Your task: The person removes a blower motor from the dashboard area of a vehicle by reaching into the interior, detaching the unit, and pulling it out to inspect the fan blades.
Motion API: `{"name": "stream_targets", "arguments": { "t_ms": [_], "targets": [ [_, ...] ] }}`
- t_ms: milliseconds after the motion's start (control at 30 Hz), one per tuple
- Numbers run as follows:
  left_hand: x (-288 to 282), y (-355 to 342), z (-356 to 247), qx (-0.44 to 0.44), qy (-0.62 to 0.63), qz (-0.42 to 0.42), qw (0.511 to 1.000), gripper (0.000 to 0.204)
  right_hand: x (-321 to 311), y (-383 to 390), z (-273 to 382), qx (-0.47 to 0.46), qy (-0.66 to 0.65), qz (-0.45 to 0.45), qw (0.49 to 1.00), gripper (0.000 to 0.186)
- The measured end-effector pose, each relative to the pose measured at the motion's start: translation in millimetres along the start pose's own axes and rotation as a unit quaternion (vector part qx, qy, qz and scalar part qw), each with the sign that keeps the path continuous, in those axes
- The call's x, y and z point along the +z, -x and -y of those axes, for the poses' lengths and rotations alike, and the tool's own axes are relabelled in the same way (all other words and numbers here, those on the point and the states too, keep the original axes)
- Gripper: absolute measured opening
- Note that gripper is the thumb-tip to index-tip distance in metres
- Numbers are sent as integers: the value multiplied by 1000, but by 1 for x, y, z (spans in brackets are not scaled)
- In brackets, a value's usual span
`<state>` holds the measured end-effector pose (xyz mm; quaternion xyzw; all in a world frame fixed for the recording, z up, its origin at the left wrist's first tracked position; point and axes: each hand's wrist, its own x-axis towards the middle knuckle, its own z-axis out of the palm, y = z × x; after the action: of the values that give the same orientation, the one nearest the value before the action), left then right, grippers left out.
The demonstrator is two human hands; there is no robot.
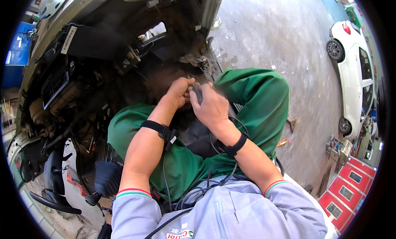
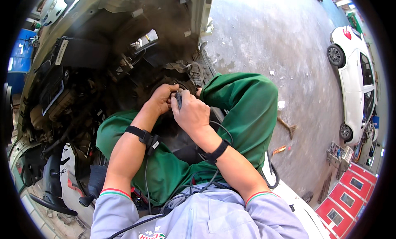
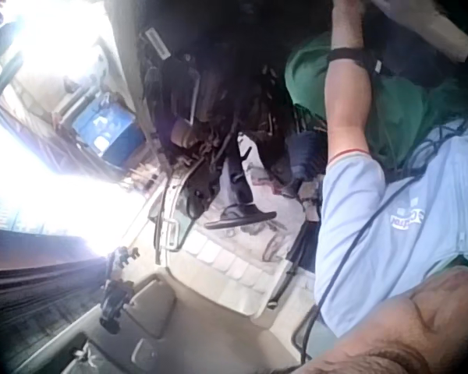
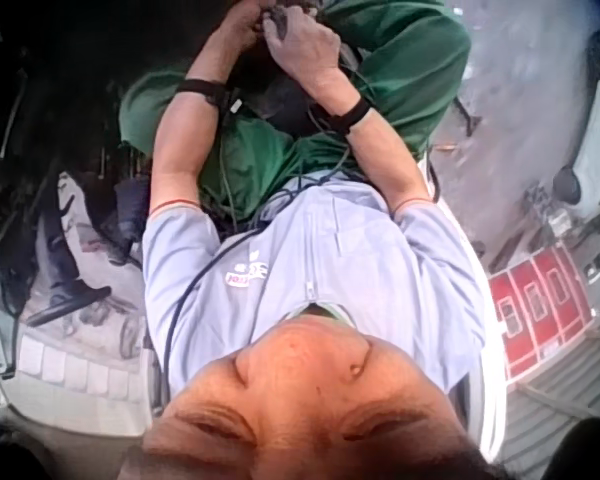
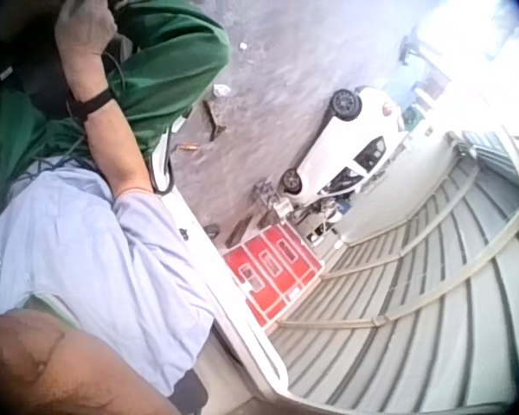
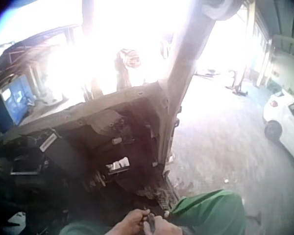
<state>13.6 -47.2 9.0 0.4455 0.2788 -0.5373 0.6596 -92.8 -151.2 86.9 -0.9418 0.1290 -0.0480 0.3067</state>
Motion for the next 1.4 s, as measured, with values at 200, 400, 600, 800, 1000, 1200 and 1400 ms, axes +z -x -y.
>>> {"name": "stream_targets", "arguments": {
  "t_ms": [200, 400, 600, 800, 1000, 1200, 1400],
  "targets": [
    [-4, -2, 5, 13, -11, -5, 1000, 27, 3, 8, -4, -131, 92, -18, 987, 22],
    [-26, -2, -6, 75, -43, -96, 992, 19, -6, -26, 5, -83, 170, -66, 980, 31],
    [-15, 48, 10, 238, -547, -264, 758, 77, -19, -23, 2, -130, 164, 14, 978, 23],
    [-31, 49, 43, 161, -701, -279, 636, 111, -9, -21, 0, -213, 219, 67, 950, 21],
    [-40, 13, 32, 296, -638, -255, 663, 104, -25, -39, 8, -41, 219, 73, 972, 35],
    [-88, 2, 42, 350, -616, -245, 662, 115, -2, -61, 22, -91, 240, 139, 956, 16],
    [-42, 13, 37, 329, -623, -227, 672, 106, 12, -68, 0, -255, 249, 138, 924, 17]
  ]
}}
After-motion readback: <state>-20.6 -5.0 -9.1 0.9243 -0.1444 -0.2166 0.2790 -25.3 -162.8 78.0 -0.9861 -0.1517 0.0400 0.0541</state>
